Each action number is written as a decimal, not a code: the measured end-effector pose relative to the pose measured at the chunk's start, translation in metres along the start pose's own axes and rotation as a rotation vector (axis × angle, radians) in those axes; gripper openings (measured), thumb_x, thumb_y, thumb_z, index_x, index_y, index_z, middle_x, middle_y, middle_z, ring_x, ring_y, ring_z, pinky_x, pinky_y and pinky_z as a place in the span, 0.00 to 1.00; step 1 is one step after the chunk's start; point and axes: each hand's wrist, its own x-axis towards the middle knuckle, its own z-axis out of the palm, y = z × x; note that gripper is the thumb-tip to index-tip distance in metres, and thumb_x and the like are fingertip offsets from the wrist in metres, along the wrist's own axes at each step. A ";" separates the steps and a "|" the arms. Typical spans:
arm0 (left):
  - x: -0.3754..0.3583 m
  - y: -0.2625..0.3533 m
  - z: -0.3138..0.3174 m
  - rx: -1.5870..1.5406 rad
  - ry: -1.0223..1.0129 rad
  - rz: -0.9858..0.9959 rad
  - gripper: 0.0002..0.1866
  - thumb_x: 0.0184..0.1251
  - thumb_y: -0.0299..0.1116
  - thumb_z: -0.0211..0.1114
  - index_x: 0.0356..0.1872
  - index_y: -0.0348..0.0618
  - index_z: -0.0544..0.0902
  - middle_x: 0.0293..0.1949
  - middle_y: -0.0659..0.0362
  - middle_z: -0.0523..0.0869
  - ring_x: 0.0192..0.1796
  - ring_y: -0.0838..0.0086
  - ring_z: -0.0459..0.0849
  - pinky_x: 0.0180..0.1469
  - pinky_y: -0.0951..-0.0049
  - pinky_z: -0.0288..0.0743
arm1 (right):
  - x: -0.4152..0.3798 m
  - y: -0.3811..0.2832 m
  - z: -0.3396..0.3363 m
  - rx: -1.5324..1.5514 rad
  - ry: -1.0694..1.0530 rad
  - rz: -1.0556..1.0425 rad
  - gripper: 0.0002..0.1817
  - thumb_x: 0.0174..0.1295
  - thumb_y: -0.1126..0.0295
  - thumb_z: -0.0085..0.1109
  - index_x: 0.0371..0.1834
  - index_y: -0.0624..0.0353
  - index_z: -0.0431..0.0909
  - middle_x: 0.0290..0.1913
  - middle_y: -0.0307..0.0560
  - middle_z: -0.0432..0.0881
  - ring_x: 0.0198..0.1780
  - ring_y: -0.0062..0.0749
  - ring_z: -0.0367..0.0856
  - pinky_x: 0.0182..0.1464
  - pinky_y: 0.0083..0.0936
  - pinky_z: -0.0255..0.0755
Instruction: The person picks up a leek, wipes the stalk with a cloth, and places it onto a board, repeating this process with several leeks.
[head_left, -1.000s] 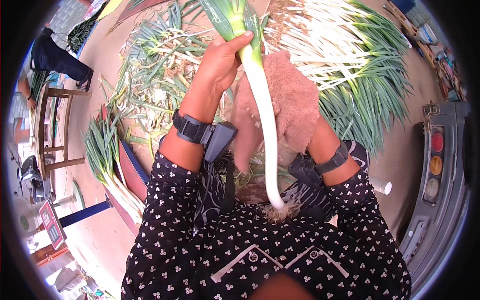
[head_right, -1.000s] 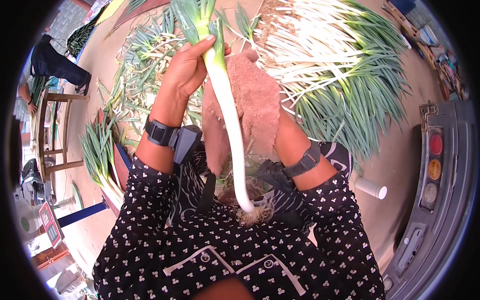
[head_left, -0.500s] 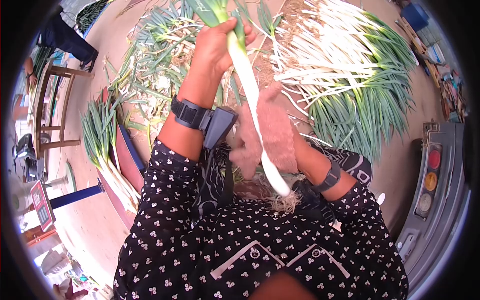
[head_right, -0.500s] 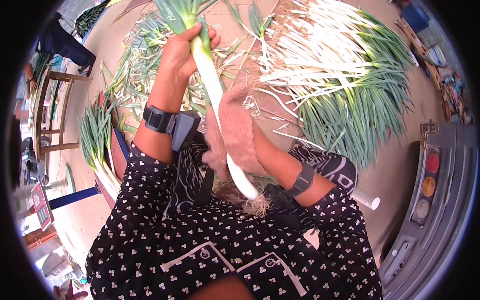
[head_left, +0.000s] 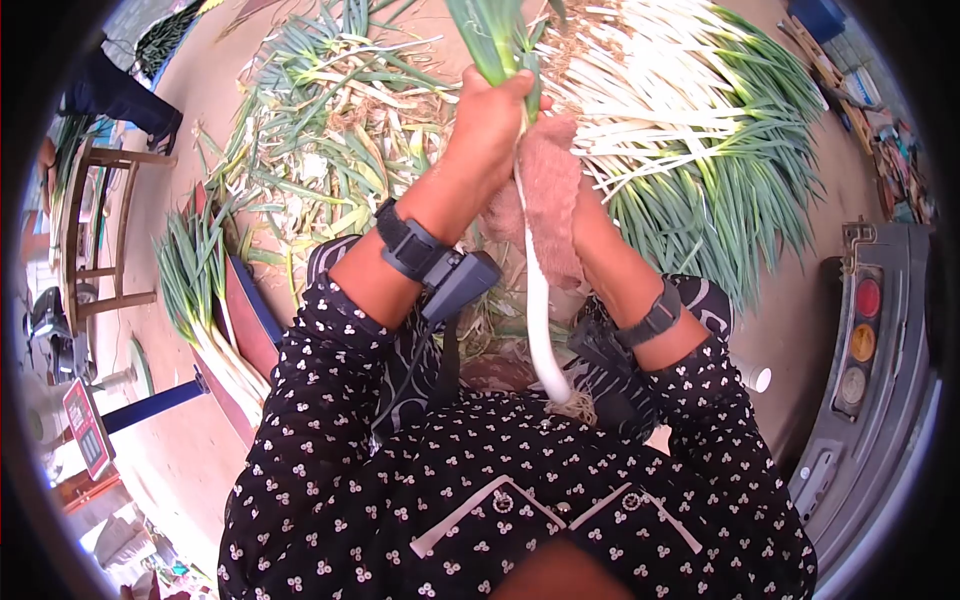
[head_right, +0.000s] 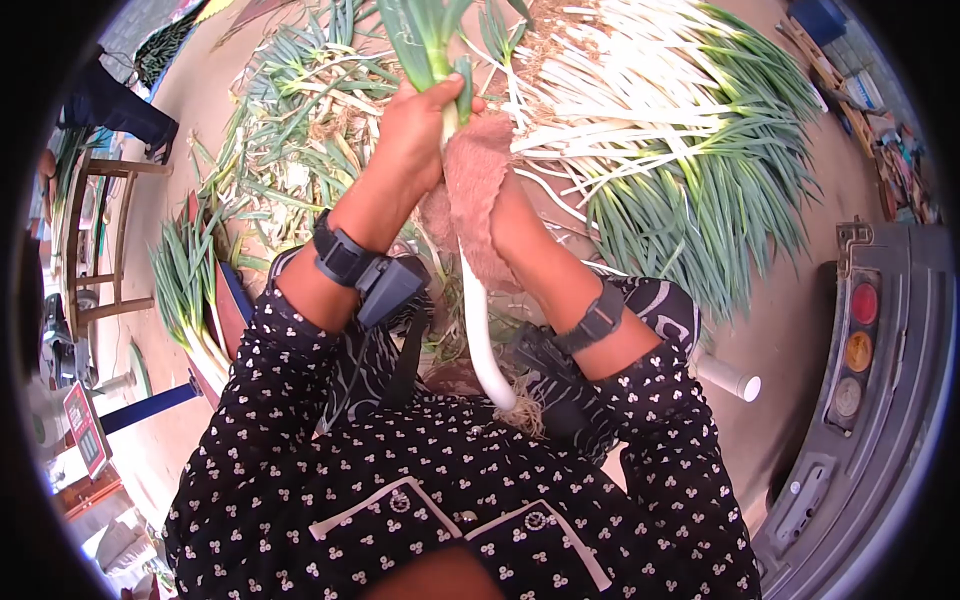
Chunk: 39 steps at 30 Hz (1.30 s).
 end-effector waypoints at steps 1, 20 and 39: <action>0.002 0.005 -0.005 -0.064 -0.053 -0.044 0.07 0.66 0.26 0.52 0.41 0.35 0.68 0.31 0.54 0.76 0.29 0.70 0.77 0.32 0.73 0.74 | 0.001 -0.002 -0.002 0.099 -0.050 0.062 0.19 0.68 0.53 0.36 0.36 0.59 0.69 0.26 0.41 0.74 0.24 0.28 0.73 0.25 0.26 0.70; -0.003 0.022 -0.010 -0.240 -0.257 -0.019 0.14 0.68 0.29 0.49 0.50 0.32 0.68 0.46 0.49 0.78 0.43 0.65 0.79 0.46 0.66 0.76 | 0.020 -0.009 -0.006 -0.170 -0.161 -0.353 0.08 0.61 0.69 0.49 0.39 0.60 0.71 0.31 0.40 0.73 0.31 0.25 0.71 0.35 0.22 0.69; 0.013 0.037 -0.030 -0.406 -0.310 -0.153 0.21 0.68 0.38 0.50 0.53 0.31 0.65 0.48 0.47 0.75 0.44 0.62 0.77 0.48 0.63 0.73 | -0.016 -0.020 0.017 -0.433 0.026 -0.485 0.15 0.61 0.69 0.45 0.44 0.70 0.71 0.35 0.44 0.78 0.40 0.27 0.76 0.45 0.22 0.69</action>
